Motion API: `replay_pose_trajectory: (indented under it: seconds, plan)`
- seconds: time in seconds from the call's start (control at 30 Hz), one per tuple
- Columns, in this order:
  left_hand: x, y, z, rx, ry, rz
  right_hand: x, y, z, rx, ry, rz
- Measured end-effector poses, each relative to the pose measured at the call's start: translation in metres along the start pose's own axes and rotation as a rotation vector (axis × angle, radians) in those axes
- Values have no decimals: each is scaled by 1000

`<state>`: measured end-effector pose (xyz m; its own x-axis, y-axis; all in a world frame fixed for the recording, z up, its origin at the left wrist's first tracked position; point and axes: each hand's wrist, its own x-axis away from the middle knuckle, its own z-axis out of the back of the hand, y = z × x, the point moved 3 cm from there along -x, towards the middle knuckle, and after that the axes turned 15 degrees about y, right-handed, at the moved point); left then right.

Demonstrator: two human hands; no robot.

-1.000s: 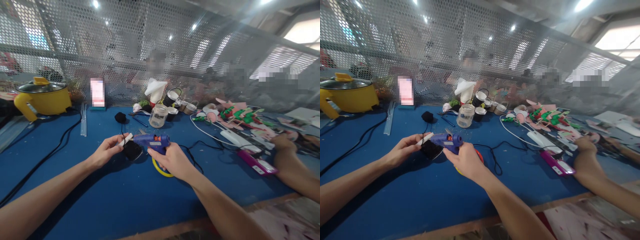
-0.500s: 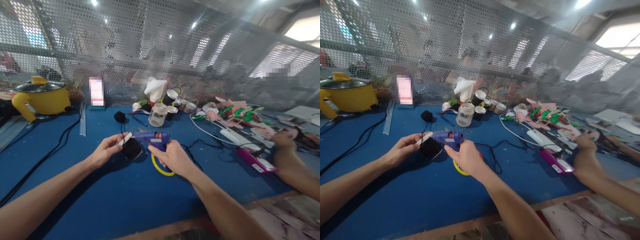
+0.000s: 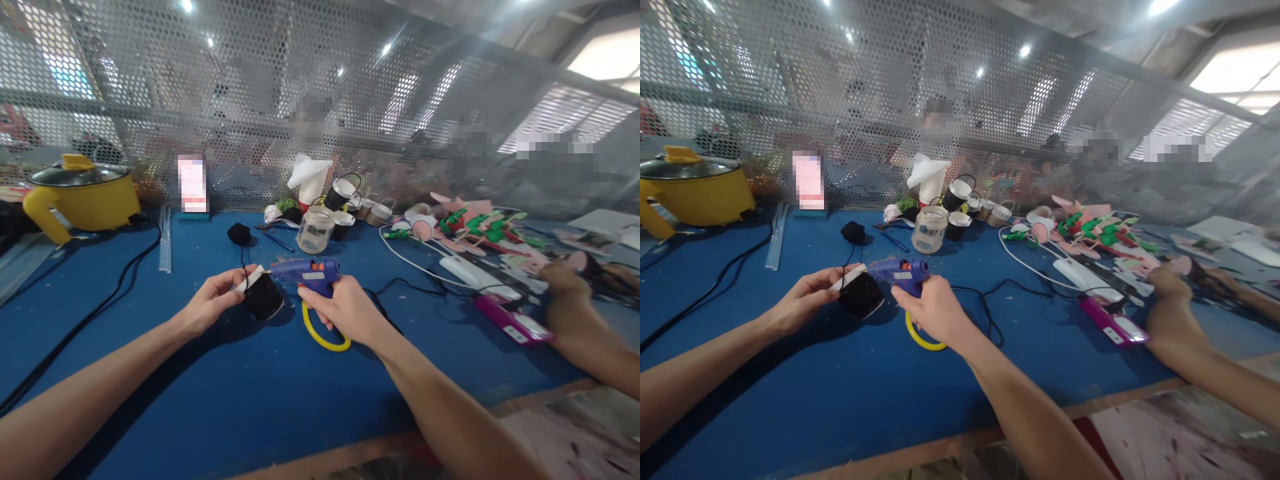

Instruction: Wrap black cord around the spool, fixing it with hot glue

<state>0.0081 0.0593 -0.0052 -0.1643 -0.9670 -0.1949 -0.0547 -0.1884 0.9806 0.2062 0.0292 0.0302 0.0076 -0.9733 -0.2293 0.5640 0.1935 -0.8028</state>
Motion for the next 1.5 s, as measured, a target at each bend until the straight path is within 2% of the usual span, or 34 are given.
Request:
replay_pose_trajectory:
  seconds: [0.1, 0.4, 0.8, 1.23, 1.5]
  plan:
    - [0, 0, 0, 13, 1, -2, 0, 0, 0, 39, 24, -18]
    - [1, 1, -1, 12, 21, 25, 13, -10, -4, 88, 31, 115]
    - [0, -2, -1, 37, -4, 26, -4, 5, -1, 7, -16, -54]
    - [1, 1, -1, 8, -11, 17, -1, 3, 0, -13, -39, -48]
    - [1, -1, 0, 17, -3, 23, -4, 5, -1, 22, 1, -55]
